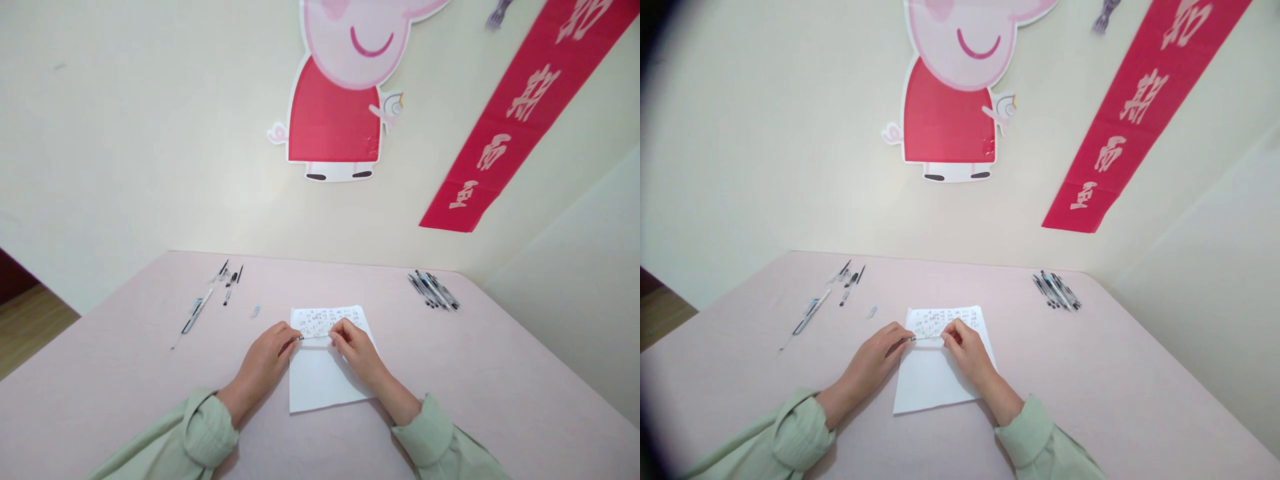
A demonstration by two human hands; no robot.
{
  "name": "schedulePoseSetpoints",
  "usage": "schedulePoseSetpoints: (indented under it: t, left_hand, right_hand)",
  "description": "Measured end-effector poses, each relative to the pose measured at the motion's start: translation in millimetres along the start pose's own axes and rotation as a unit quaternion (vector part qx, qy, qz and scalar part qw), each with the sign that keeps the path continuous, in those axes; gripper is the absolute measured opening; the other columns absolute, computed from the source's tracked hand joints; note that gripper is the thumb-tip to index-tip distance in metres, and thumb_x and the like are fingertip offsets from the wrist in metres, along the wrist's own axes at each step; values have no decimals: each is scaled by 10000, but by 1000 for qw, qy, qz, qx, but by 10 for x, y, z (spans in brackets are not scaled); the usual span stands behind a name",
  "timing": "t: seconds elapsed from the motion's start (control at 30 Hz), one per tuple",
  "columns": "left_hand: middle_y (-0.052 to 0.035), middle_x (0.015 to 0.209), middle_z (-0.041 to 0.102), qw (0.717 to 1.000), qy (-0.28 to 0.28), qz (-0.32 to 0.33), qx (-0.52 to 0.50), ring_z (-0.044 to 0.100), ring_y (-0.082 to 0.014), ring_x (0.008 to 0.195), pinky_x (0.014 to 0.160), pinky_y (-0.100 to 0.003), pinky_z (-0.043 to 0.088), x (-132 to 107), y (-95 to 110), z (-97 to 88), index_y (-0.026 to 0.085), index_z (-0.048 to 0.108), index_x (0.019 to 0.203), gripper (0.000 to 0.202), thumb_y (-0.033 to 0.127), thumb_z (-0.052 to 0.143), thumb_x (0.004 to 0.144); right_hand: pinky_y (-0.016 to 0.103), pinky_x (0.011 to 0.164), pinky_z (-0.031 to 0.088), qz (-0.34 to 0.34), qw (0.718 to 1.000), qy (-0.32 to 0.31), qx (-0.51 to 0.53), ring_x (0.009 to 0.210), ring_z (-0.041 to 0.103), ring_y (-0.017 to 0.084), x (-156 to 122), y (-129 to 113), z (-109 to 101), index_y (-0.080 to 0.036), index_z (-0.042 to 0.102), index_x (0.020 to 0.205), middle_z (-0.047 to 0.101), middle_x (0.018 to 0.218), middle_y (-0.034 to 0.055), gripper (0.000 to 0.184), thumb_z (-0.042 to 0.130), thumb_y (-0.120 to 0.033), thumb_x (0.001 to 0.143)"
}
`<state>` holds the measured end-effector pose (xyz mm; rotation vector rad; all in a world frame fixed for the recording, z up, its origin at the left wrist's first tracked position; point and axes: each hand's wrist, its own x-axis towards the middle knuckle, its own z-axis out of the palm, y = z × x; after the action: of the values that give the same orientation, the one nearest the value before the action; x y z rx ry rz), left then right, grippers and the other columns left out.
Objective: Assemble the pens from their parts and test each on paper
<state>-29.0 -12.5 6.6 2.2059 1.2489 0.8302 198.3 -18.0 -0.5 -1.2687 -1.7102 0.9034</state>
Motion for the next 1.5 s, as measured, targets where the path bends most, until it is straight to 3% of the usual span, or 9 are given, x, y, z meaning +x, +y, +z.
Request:
schedulePoseSetpoints:
  t: [0.17,0.37,0.57,0.73,0.9,1.1,1.27,1.4,1.5]
  left_hand:
    - [-59,923,646,1000,-2,4,-2,615,-197,872,785,-308,479,5,15,-6,216,669,959,225,254,454,908]
    - [-64,932,643,1000,-4,0,-1,611,-202,885,794,-315,479,4,10,-5,214,669,968,233,263,448,914]
    - [-63,931,645,1000,-2,4,-5,612,-196,877,799,-311,485,9,2,-1,218,678,959,232,250,455,905]
    - [-61,928,645,1000,0,2,1,619,-197,876,791,-304,484,9,7,-6,216,676,955,225,247,459,904]
    - [-60,923,652,1000,0,3,-7,622,-196,863,788,-306,489,9,14,-2,220,683,944,225,247,465,897]
    - [-62,920,647,1000,1,0,-5,619,-199,868,782,-305,488,6,3,1,219,681,947,229,259,461,898]
    - [-61,939,640,1000,-7,0,0,616,-196,879,799,-304,482,2,3,5,218,672,958,231,245,449,903]
    - [-62,945,637,1000,-8,-1,5,612,-198,890,795,-306,479,2,-3,10,219,667,961,233,255,442,912]
    - [-62,949,638,1000,-15,-2,5,614,-198,894,803,-307,478,3,-1,6,218,665,960,227,249,446,911]
  right_hand:
    - [259,636,367,3,999,-8,-39,625,496,137,-10,-23,-1,-206,484,653,512,613,-23,294,436,-305,926]
    - [241,580,353,-6,1000,-5,-21,603,455,125,-6,-40,-3,-212,531,833,507,682,-41,58,541,-266,852]
    - [261,618,359,1,999,-14,-42,618,482,138,-9,-22,-6,-206,476,625,533,611,-15,333,428,-321,934]
    - [238,570,341,-4,999,-11,-30,593,450,125,-9,-34,-13,-212,530,779,494,647,-41,118,525,-287,869]
    - [258,626,353,7,998,-25,-54,607,489,135,-11,-20,-6,-204,489,620,513,594,-22,339,420,-313,934]
    - [237,573,332,-3,999,-24,-33,588,441,125,-14,-35,-8,-213,535,771,484,634,-47,107,539,-272,860]
    - [253,619,349,7,998,-35,-45,598,471,132,-22,-41,-7,-206,514,655,493,584,-35,304,437,-312,929]
    - [240,581,335,1,999,-25,-32,594,449,127,-19,-53,-13,-211,523,750,492,634,-43,149,520,-290,876]
    - [243,593,328,1,999,-32,-43,586,445,128,-18,-43,-10,-210,505,689,468,593,-46,214,496,-285,890]
